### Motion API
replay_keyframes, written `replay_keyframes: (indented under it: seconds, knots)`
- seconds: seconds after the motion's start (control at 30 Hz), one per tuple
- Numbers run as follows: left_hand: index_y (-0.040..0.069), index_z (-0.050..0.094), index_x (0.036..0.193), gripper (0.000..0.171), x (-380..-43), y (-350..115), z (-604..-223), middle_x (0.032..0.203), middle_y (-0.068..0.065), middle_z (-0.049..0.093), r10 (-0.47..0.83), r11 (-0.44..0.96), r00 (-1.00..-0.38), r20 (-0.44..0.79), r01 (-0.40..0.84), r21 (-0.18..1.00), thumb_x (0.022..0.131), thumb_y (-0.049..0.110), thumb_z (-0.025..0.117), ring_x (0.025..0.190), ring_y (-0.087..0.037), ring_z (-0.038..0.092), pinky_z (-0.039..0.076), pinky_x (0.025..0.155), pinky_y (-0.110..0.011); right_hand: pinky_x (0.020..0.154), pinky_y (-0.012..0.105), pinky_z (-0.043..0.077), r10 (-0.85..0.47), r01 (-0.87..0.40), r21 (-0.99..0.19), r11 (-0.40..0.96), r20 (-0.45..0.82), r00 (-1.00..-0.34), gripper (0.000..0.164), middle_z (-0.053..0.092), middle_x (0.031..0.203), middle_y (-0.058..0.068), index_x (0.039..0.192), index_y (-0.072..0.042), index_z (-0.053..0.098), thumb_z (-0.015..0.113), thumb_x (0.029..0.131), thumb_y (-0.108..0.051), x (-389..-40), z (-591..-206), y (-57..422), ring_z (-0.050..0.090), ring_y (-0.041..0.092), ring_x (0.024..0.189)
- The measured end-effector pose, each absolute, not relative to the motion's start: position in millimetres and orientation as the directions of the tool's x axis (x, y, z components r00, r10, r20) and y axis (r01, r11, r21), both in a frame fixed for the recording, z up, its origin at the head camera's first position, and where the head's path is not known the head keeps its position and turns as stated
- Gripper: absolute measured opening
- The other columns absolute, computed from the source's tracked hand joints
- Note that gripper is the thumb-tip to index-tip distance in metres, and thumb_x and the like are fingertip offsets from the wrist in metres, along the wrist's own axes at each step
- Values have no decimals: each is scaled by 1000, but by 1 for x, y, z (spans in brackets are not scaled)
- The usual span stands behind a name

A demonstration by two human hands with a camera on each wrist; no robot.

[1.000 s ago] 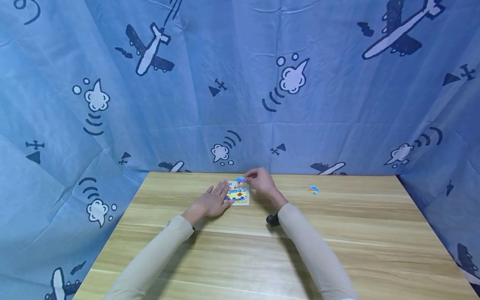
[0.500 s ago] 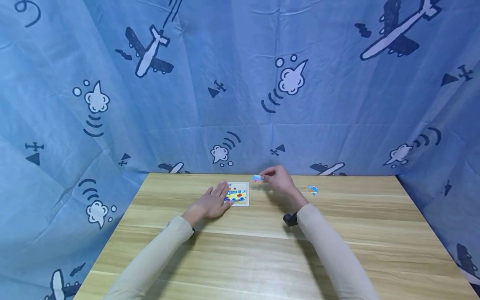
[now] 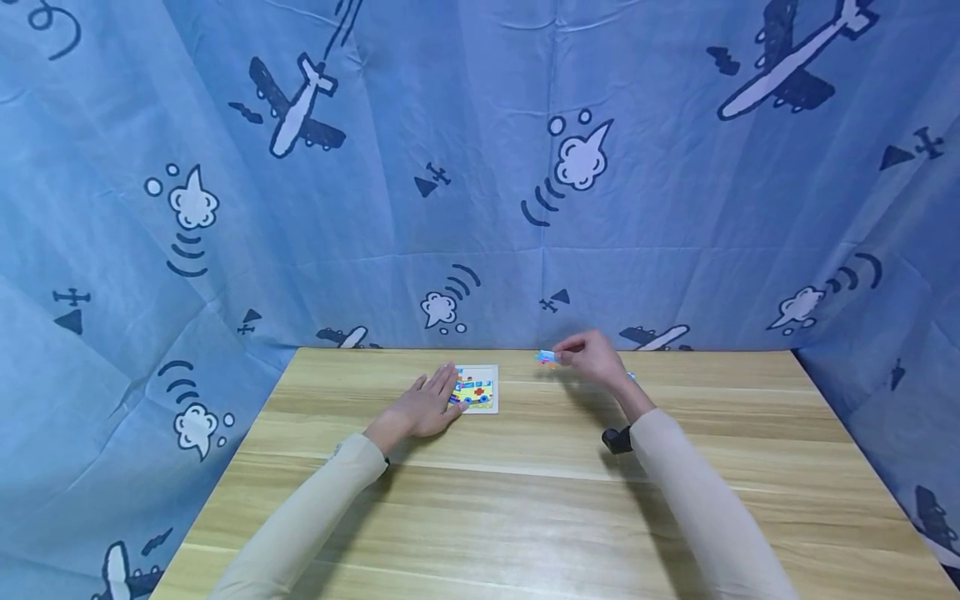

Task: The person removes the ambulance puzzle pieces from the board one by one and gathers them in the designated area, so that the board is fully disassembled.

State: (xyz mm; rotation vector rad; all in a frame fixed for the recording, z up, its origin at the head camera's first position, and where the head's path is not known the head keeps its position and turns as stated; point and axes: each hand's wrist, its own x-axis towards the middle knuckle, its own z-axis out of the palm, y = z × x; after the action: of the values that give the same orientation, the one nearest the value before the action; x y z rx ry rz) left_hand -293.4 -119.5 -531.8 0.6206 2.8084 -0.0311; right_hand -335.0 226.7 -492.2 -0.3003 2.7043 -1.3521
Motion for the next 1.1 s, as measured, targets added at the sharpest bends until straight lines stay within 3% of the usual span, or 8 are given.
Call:
replay_keyframes:
  seconds: [0.4, 0.93, 1.1]
  knots:
    - [8, 4, 170, 81, -293, -119, -533, 180, -8, 0, 403, 912, -875, -267, 409, 32, 111, 61, 17, 168, -22, 3, 12, 137, -45, 71, 24, 57, -167, -124, -713, 690, 10, -986, 23, 76, 116, 26, 115, 3, 79, 67, 101, -10, -330, -502, 262, 74, 23, 93]
    - [8, 4, 170, 81, -293, -119, -532, 180, -7, -1, 404, 912, -878, -256, 408, 40, 111, 62, 17, 168, -22, 3, 11, 137, -45, 69, 30, 57, -138, -63, -712, 699, -47, -989, 25, 74, 116, 28, 119, 5, 76, 67, 100, -10, -327, -511, 289, 70, 25, 88]
    - [9, 4, 170, 81, -293, -119, -533, 180, -7, -1, 398, 914, -879, -261, 404, 32, 111, 61, 17, 168, -22, 2, 10, 138, -45, 65, 28, 55, -140, -80, -690, 719, -31, -990, 23, 76, 108, 25, 115, 5, 77, 66, 101, -10, -326, -512, 294, 69, 23, 84]
